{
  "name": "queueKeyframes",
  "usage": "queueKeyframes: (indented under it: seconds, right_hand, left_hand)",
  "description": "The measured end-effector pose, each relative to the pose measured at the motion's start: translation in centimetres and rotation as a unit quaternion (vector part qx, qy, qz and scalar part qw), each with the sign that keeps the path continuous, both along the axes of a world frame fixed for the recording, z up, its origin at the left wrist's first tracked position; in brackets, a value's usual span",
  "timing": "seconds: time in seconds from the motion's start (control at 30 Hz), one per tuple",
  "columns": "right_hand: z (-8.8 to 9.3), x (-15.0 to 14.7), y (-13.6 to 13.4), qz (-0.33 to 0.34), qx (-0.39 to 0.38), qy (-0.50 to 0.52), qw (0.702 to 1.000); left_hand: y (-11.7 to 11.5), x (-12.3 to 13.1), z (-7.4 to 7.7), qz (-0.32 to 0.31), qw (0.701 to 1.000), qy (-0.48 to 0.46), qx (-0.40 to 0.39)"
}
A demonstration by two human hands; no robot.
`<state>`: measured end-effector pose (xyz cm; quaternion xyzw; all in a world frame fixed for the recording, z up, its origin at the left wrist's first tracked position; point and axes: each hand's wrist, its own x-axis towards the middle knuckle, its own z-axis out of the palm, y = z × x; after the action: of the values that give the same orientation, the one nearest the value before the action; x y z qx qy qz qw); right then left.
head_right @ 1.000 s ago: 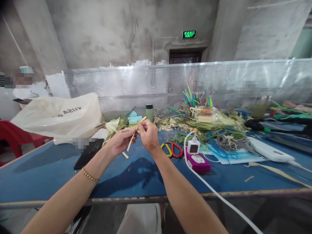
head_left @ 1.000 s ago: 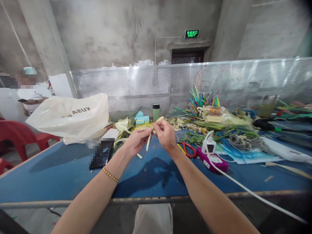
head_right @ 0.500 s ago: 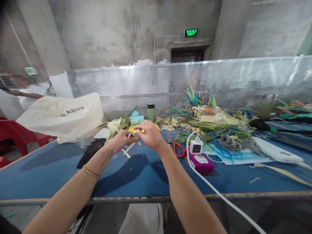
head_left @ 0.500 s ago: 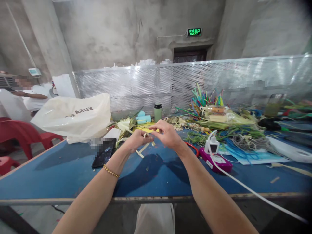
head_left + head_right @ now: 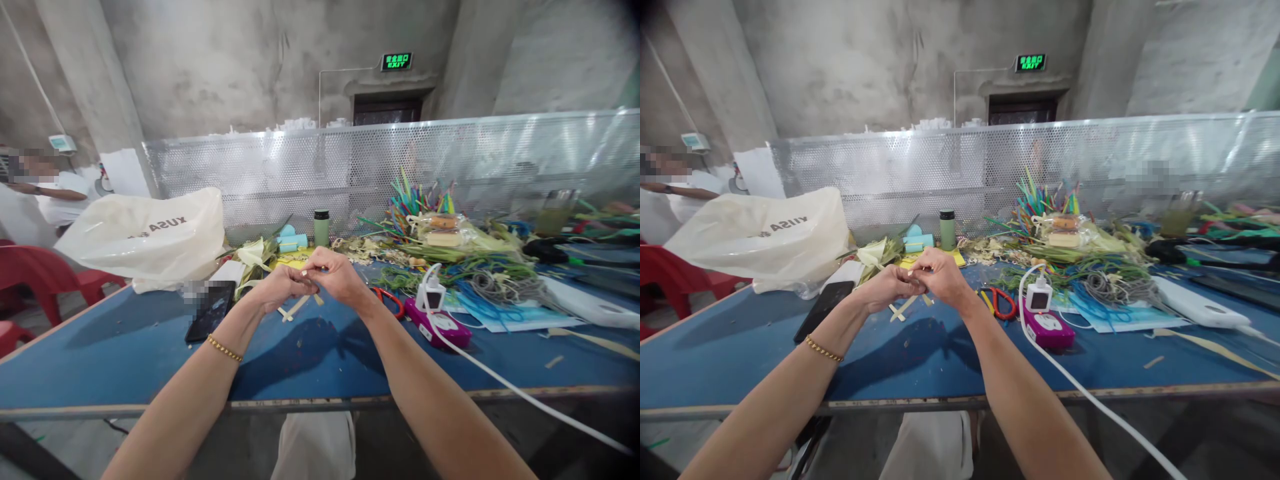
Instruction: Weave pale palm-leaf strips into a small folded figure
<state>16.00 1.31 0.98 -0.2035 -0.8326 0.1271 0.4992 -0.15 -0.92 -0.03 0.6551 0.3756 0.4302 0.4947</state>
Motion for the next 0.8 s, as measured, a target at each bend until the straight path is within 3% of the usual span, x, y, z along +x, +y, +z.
queueKeyframes:
  seconds: [0.37,0.67,0.8]
  right_hand:
    - [0.1,-0.2,-0.1,-0.053,0.048,0.067,0.995]
    - [-0.3,-0.7,0.1,-0.108,0.064,0.05,0.991]
    - [-0.3,-0.1,0.8,-0.197,0.076,-0.011,0.977]
  left_hand:
    - [-0.4,0.6,0.4,-0.037,0.998,-0.037,-0.035]
    - [-0.7,0.9,0.5,-0.037,0.998,-0.046,-0.026]
    - [0.1,1.1,-0.1,-0.015,0.995,-0.088,-0.044]
